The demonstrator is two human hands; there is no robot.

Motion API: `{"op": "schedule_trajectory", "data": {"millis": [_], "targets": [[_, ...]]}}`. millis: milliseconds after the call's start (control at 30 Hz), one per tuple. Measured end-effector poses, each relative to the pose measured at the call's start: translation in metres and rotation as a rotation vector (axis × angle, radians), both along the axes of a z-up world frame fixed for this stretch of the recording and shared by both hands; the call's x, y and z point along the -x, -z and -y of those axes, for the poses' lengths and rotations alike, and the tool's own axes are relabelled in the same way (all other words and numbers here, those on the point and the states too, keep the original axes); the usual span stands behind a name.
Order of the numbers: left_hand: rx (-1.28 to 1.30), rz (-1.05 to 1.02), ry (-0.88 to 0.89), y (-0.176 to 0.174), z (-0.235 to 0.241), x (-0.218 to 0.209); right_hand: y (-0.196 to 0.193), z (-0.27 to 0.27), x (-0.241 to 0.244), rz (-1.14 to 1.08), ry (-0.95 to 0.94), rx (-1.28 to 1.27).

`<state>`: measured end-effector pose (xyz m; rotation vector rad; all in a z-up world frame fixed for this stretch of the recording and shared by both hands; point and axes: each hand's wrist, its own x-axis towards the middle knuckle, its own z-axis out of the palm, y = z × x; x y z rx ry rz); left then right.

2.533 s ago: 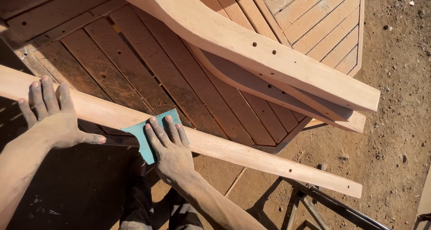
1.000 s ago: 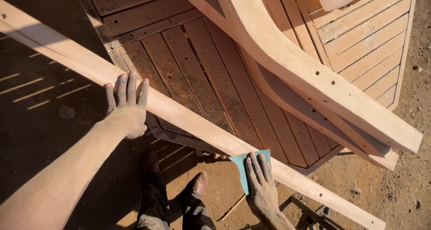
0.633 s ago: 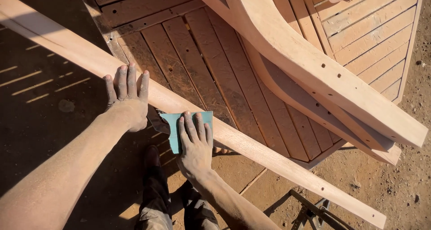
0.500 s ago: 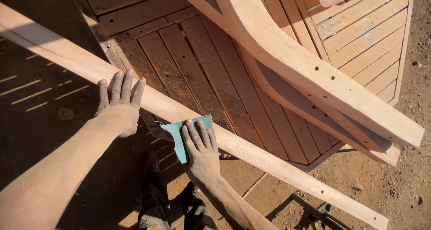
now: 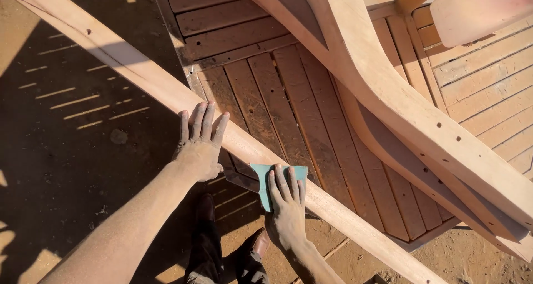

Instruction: Manually sanding the surfaces and edges of wooden planks using sandpaper in an outdoor workshop.

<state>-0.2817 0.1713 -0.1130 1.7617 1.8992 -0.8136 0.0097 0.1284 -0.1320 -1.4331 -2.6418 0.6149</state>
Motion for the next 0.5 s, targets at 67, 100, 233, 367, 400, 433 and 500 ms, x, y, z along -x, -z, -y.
{"op": "schedule_trajectory", "data": {"millis": [67, 100, 233, 367, 400, 433, 500], "targets": [[-0.875, 0.09, 0.132, 0.051, 0.015, 0.012, 0.006, -0.03, 0.048, 0.147, -0.207, -0.18], [-0.888, 0.087, 0.129, 0.039, 0.011, 0.016, 0.003, -0.036, 0.035, 0.147, -0.211, -0.193], [-0.867, 0.262, -0.319, 0.022, 0.014, 0.055, -0.018, -0.016, -0.05, 0.081, -0.274, -0.146], [-0.911, 0.292, -0.361, 0.036, 0.013, 0.078, 0.006, 0.035, -0.169, 0.197, 0.078, -0.324], [-0.915, 0.286, -0.373, 0.039, 0.01, 0.077, 0.015, 0.03, -0.162, 0.194, 0.064, -0.327], [-0.93, 0.293, -0.375, 0.04, 0.011, 0.076, 0.023, 0.029, -0.156, 0.126, 0.081, -0.232], [-0.946, 0.297, -0.381, 0.043, 0.011, 0.075, 0.028, 0.007, -0.097, 0.059, 0.092, -0.138]]}}
